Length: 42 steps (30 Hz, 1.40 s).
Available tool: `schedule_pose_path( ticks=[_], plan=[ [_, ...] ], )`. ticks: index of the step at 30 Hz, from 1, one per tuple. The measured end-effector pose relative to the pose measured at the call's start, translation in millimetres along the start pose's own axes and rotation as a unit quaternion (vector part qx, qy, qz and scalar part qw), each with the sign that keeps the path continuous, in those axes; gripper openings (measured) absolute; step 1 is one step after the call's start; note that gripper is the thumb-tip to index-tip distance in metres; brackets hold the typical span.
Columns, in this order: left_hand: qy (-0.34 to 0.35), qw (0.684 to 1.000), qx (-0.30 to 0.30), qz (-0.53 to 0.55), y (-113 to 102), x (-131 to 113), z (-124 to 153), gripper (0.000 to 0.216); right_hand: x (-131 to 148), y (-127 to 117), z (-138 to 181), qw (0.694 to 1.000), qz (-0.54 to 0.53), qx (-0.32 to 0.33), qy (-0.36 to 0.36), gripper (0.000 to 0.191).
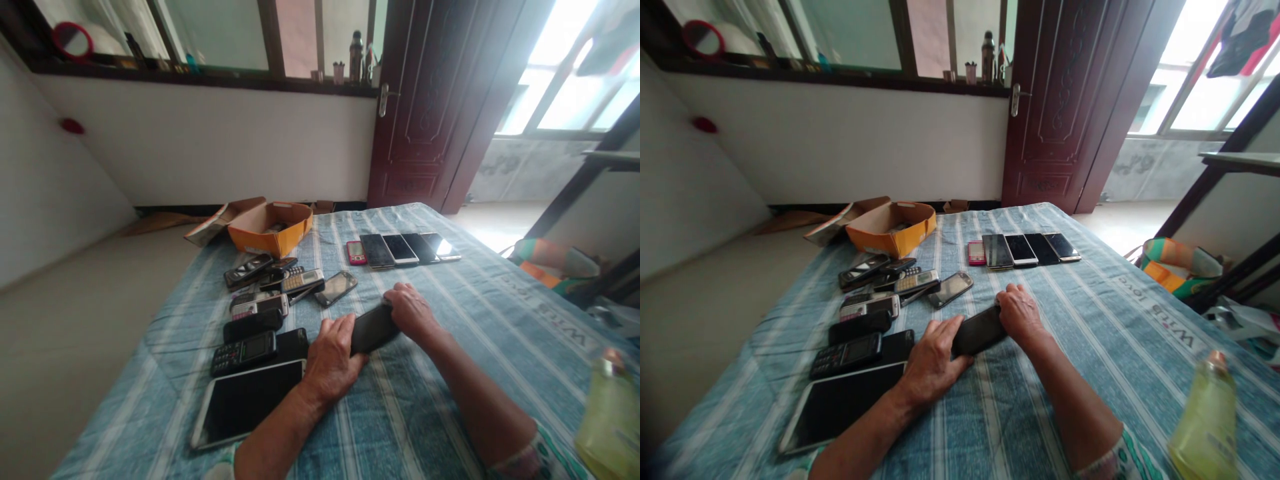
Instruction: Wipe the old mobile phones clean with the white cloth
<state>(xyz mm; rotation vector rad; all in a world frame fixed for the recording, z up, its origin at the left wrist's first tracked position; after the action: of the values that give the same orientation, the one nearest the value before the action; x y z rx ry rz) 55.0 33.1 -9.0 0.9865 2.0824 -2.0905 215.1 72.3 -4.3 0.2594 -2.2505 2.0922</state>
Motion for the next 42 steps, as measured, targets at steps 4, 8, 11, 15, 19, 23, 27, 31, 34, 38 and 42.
schedule_pose_path(
  ticks=[4,8,11,15,19,23,27,31,34,38,42],
  plan=[
    [0.005,1.000,0.000,-0.008,0,-3,0,0.054,-14,2,2,0.998,-0.036,-0.016,0.039,0.030],
    [0.008,1.000,-0.004,-0.004,1,-3,0,0.054,-13,4,3,0.998,-0.052,-0.018,0.033,0.032],
    [0.011,1.000,-0.003,-0.005,1,-4,1,0.054,-12,5,9,0.999,-0.033,0.004,0.026,0.029],
    [0.015,1.000,-0.002,-0.009,1,-5,0,0.056,-17,3,25,0.999,-0.032,0.022,0.023,0.029],
    [0.014,1.000,-0.010,-0.014,1,-4,0,0.052,-23,3,37,0.999,-0.046,0.022,0.020,0.028],
    [0.015,1.000,-0.012,-0.012,1,-3,0,0.047,-27,3,34,0.997,-0.073,-0.019,0.024,0.027],
    [0.012,1.000,-0.014,-0.009,0,-4,0,0.045,-22,1,30,0.994,-0.094,-0.056,0.008,0.030],
    [0.012,1.000,-0.012,-0.011,-1,-5,0,0.043,-19,1,36,0.998,-0.056,-0.001,0.018,0.030],
    [0.011,1.000,-0.008,-0.010,-1,-5,0,0.042,-19,-2,42,0.998,-0.037,0.038,0.029,0.029],
    [0.010,1.000,-0.004,-0.012,-2,-6,0,0.044,-17,-5,46,0.998,-0.028,0.040,0.028,0.032],
    [0.010,1.000,0.000,-0.014,-2,-7,0,0.044,-19,-3,48,0.998,-0.044,0.047,0.005,0.026]
  ],
)
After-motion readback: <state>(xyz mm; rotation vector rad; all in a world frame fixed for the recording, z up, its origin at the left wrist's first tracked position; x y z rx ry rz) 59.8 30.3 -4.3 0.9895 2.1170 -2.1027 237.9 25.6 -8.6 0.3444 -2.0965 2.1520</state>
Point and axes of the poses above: each hand's wrist, its own z-axis away from the middle knuckle, its own y-axis out of the palm, x = y × z, the point moved 7 cm from there along -z, towards the middle knuckle, and after that the axes turned 3 degrees about -y, right-handed, at the moved point
